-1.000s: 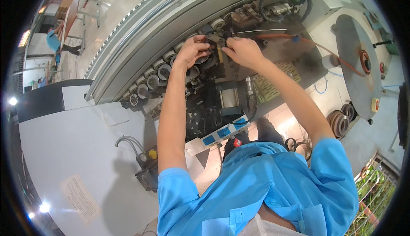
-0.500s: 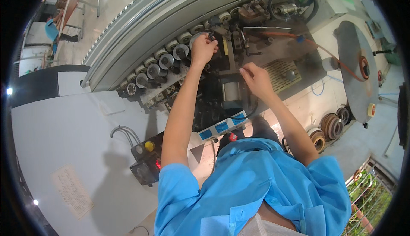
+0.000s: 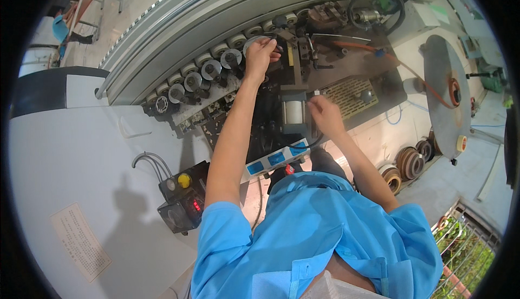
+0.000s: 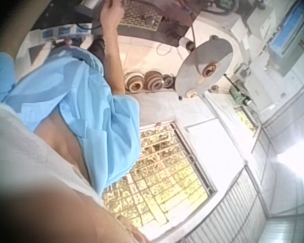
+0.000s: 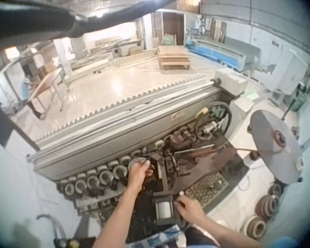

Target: The person operates a touchscreen control panel, then uses a wrench to tighten bolts on a machine's internal mechanism. They adjust multiple components within the machine while standing in a workshop.

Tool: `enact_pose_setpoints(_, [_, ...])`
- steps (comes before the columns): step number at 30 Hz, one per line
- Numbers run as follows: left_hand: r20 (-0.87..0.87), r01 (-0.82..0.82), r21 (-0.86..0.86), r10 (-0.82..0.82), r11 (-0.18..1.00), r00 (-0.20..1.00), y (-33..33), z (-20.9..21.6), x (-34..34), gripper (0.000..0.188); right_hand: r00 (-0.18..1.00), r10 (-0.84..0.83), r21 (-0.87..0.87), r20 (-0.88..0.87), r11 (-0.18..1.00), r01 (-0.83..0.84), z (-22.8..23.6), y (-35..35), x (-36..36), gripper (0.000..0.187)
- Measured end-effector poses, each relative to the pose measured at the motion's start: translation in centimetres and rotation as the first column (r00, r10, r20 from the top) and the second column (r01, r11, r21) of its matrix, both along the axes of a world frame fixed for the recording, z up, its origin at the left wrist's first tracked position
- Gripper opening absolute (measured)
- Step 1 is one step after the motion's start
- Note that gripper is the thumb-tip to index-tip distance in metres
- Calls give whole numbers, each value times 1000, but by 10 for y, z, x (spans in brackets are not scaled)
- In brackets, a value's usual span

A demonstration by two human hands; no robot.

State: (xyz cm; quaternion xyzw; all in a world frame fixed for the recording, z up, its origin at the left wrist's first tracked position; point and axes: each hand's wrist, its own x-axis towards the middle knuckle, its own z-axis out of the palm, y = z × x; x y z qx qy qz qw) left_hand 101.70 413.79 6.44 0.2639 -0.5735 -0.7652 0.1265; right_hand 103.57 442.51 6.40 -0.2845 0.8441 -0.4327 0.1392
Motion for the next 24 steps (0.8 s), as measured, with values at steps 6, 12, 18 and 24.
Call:
enact_pose_setpoints(6, [-14, -3, 187, 6, 982, 1000, -2, 8, -3, 16, 1000, 16, 51, 9, 999, -17, -7, 9, 2, 19])
enact_pose_setpoints(12, [-116, 21, 307, 16, 952, 993, -9, 7, 3, 16, 998, -28, 92, 56, 996, 22, -12, 20, 4, 16])
enact_pose_setpoints(18, [-137, 70, 242, -38, 968, 990, -6, 4, 0, 37, 998, -43, 68, 41, 997, 41, -13, 24, 3, 17])
enact_pose_setpoints(24, [57, 21, -650, 21, 760, 998, 8, 4, -2, 55, 1000, -15, 84, 8, 996, 14, -15, 20, 6, 16])
